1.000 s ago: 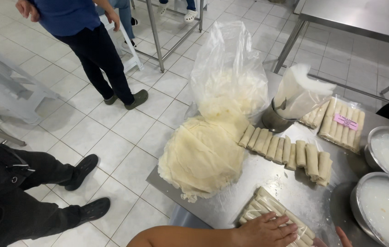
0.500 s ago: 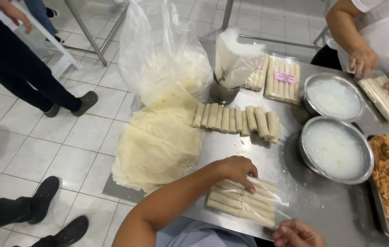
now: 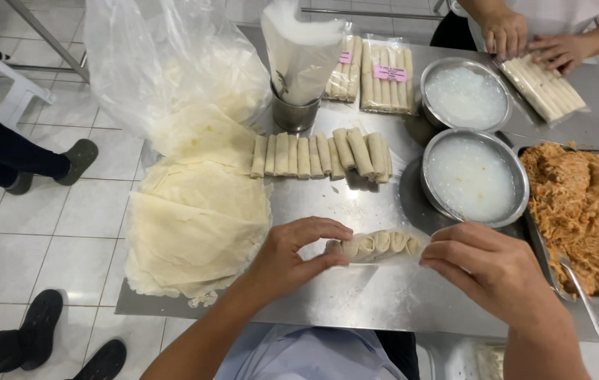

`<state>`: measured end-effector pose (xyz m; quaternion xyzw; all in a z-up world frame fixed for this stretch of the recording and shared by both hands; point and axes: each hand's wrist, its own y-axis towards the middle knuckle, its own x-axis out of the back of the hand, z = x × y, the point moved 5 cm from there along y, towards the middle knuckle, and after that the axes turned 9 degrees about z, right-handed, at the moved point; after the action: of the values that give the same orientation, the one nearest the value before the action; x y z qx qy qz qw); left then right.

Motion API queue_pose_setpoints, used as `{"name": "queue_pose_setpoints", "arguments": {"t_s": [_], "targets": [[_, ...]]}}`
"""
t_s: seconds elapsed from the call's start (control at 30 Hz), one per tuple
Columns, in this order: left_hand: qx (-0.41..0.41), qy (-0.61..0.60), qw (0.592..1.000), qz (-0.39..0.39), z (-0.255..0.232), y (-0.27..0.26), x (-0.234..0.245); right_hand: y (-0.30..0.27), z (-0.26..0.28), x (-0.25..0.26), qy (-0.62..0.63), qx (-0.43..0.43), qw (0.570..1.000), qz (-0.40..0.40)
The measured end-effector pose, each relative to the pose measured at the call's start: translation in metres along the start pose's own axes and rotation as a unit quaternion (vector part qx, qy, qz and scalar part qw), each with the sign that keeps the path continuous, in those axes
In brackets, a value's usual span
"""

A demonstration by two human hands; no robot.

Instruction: The person places several lumpia rolls into plastic bags and then peels a sheet of lumpia wrapper, placing a scoop of filling onto it using a spoon.

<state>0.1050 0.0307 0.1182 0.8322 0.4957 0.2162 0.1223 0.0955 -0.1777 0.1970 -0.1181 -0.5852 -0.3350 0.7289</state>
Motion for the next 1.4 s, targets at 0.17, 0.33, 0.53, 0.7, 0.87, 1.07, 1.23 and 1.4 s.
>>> {"name": "queue_pose_setpoints", "arguments": {"t_s": [0.17, 0.33, 0.53, 0.7, 0.87, 1.07, 1.23, 1.4], "targets": [[-0.094, 0.127, 0.987, -0.003, -0.023, 0.003, -0.002, -0.009, 0.008, 0.011, -0.006, -0.021, 1.0, 0.002], [-0.014, 0.092, 0.996, 0.003, -0.013, 0.01, 0.009, -0.003, -0.006, 0.005, -0.014, 0.001, 1.0, 0.002], [-0.107, 0.231, 0.965, -0.061, -0.03, -0.006, 0.003, 0.011, 0.004, -0.003, -0.092, 0.016, 0.987, -0.132], [-0.21, 0.288, 0.934, -0.016, -0.001, -0.037, -0.061, -0.031, -0.03, -0.076, -0.107, -0.048, 0.98, -0.159], [-0.098, 0.239, 0.961, 0.098, 0.045, -0.057, -0.113, -0.09, -0.08, -0.155, 0.174, -0.334, 0.926, -0.027], [0.092, 0.09, 0.989, -0.07, 0.051, -0.061, -0.019, -0.129, -0.076, -0.18, 0.592, -0.45, 0.64, -0.194], [0.267, -0.004, 0.959, -0.093, 0.073, -0.059, 0.002, -0.116, -0.071, -0.206, 0.694, -0.377, 0.578, -0.206], [0.29, -0.056, 0.952, -0.083, 0.086, -0.06, 0.004, -0.104, -0.069, -0.202, 0.723, -0.3, 0.587, -0.205]]}}
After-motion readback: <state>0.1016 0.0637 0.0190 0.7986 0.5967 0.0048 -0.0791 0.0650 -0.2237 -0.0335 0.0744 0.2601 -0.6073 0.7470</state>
